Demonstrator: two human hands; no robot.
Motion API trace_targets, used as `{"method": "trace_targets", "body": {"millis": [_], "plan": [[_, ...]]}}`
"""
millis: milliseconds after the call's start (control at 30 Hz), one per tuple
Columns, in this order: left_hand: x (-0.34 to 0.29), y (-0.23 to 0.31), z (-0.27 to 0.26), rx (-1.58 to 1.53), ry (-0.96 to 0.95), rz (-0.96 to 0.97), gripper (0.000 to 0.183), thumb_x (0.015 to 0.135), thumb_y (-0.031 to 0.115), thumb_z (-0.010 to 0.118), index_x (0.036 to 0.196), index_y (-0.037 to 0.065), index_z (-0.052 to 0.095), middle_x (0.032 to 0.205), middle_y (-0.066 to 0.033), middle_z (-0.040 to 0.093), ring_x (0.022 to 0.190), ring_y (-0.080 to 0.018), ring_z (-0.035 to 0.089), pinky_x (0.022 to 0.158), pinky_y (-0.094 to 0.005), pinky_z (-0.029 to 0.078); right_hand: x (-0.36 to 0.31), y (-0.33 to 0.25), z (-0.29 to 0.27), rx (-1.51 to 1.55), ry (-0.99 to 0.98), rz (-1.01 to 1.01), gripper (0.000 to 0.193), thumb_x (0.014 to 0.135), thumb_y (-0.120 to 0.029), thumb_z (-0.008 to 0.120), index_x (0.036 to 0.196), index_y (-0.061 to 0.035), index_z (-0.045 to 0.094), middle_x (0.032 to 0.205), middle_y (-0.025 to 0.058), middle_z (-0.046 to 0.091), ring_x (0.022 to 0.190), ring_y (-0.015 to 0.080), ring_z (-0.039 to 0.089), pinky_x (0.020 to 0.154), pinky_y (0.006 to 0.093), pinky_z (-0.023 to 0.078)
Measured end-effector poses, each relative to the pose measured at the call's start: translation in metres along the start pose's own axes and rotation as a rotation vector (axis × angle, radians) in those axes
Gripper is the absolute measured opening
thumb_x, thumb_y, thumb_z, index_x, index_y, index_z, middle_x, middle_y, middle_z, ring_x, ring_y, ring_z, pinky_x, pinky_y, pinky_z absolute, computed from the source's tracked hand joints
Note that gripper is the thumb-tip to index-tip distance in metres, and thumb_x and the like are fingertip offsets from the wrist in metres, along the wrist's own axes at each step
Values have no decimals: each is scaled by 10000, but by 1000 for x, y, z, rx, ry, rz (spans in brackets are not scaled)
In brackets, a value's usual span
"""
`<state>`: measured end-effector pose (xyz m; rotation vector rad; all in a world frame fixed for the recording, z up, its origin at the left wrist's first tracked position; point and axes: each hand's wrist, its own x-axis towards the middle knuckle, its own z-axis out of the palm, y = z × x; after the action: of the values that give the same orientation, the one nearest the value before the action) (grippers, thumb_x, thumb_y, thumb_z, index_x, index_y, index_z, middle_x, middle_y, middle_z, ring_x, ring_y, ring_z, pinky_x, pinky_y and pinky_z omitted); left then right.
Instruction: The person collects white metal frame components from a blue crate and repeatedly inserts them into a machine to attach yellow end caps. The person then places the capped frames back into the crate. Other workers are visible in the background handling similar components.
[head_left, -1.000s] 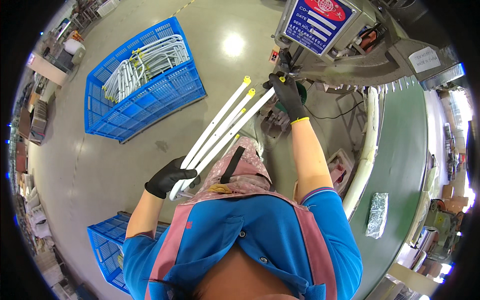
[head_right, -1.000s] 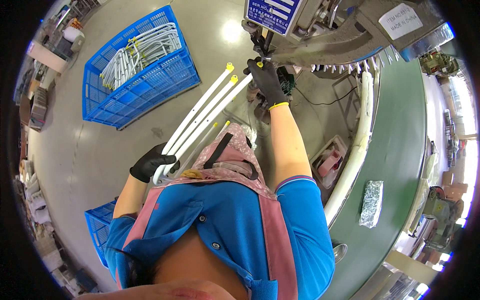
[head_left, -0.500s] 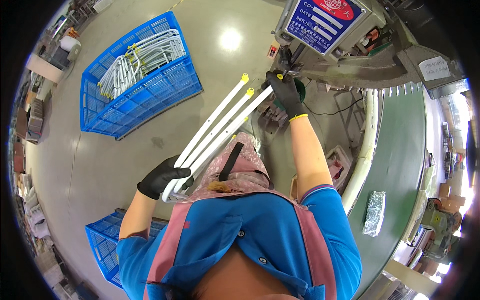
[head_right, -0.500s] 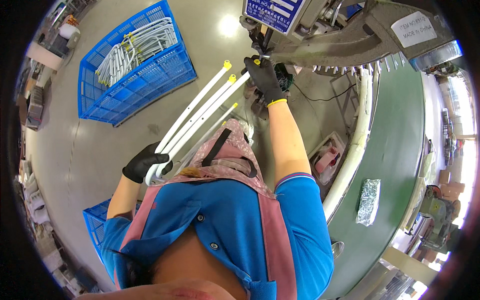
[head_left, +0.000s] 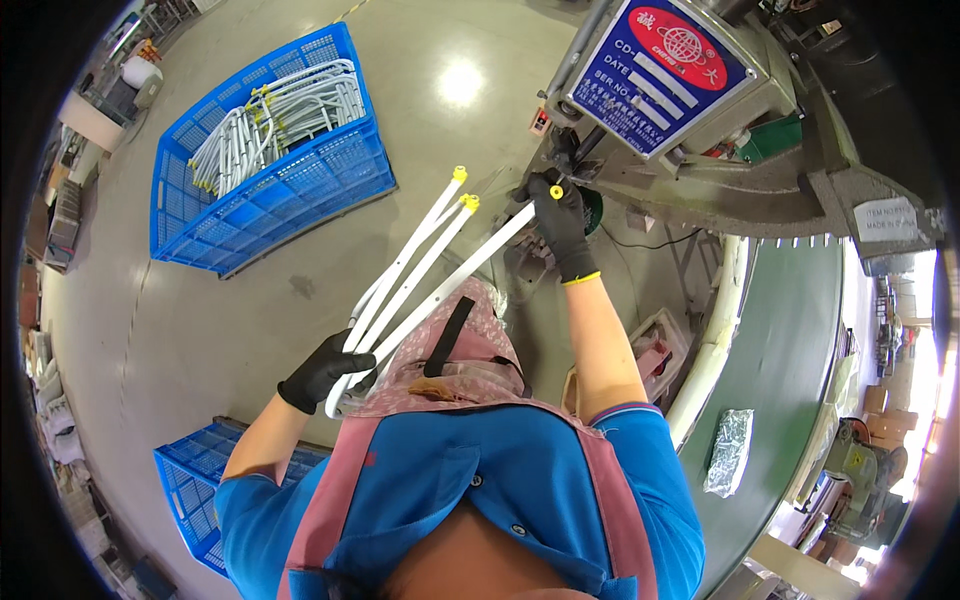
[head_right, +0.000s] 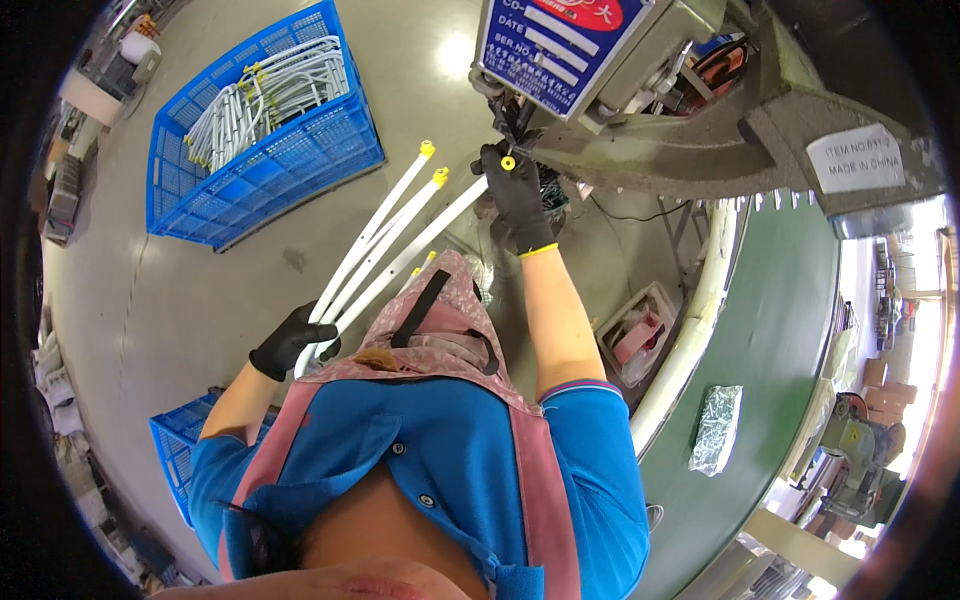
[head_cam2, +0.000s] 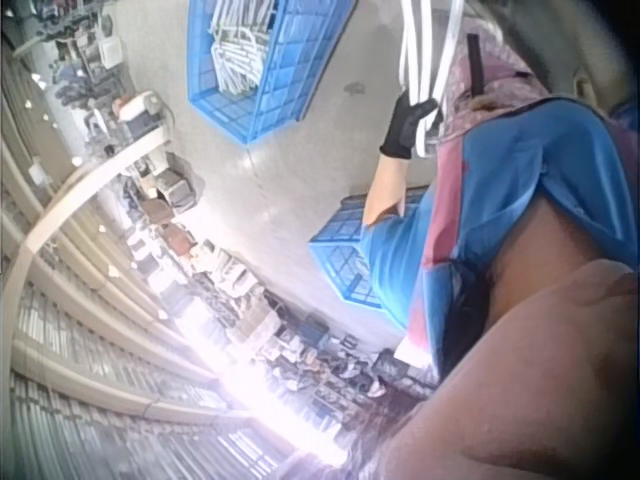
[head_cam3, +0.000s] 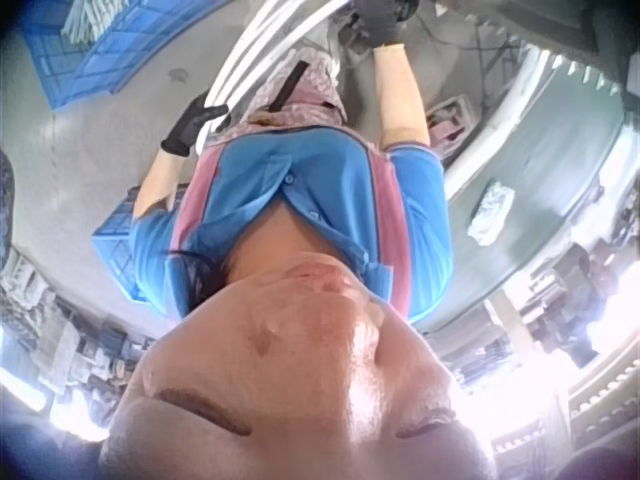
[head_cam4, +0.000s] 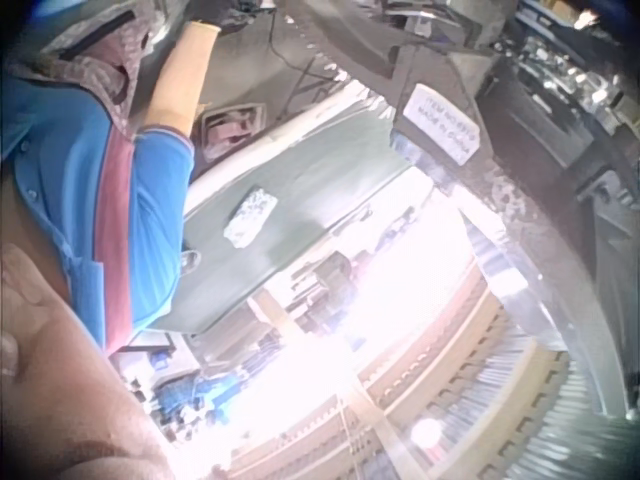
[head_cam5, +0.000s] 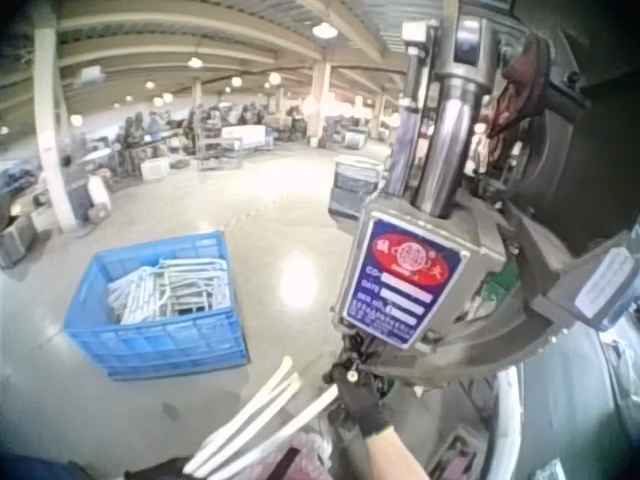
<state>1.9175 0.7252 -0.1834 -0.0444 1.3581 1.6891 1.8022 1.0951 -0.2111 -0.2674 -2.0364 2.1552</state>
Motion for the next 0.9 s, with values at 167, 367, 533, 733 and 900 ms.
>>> {"method": "trace_targets", "body": {"millis": [167, 367, 533, 733, 900], "plan": [[-5, 13, 12, -67, 117, -13, 288, 834, 151, 636, 1051, -10, 535, 687, -69, 573, 545, -122, 539, 499, -250, 431, -1, -5, 4, 9, 52, 99, 97, 902, -97, 571, 860, -28, 626, 729, 32, 642, 660, 115, 626, 588, 251, 488], [-19, 31, 6, -6, 62, -48, 315, 850, 229, 628, 1056, 11, 533, 699, -66, 583, 557, -122, 539, 507, -242, 429, 2, -15, 1, -13, 17, 158, 110, 898, -109, 582, 836, -36, 636, 702, 25, 643, 611, 115, 618, 545, 264, 489], [-21, 29, 14, -21, -10, -98, 357, 858, 258, 634, 1091, 12, 523, 715, -67, 587, 588, -120, 546, 538, -244, 442, 1, -9, 6, 102, 77, 177, 200, 876, -145, 608, 690, -106, 545, 612, -4, 599, 537, 88, 580, 500, 232, 421], [-30, 34, 18, 53, 116, -88, 332, 862, 216, 622, 1099, 2, 530, 740, -84, 610, 605, -127, 574, 544, -253, 458, 3, 1, -1, 20, 26, 148, 183, 873, -195, 611, 733, -89, 562, 639, 8, 611, 567, 84, 566, 506, 254, 422], [-18, 23, 15, 62, 128, -73, 316, 840, 209, 635, 1057, 6, 527, 735, -100, 608, 583, -134, 564, 534, -258, 458, 3, 13, -2, 24, 7, 136, 177, 871, -225, 610, 784, -75, 579, 667, 25, 620, 582, 70, 529, 533, 248, 420]]}}
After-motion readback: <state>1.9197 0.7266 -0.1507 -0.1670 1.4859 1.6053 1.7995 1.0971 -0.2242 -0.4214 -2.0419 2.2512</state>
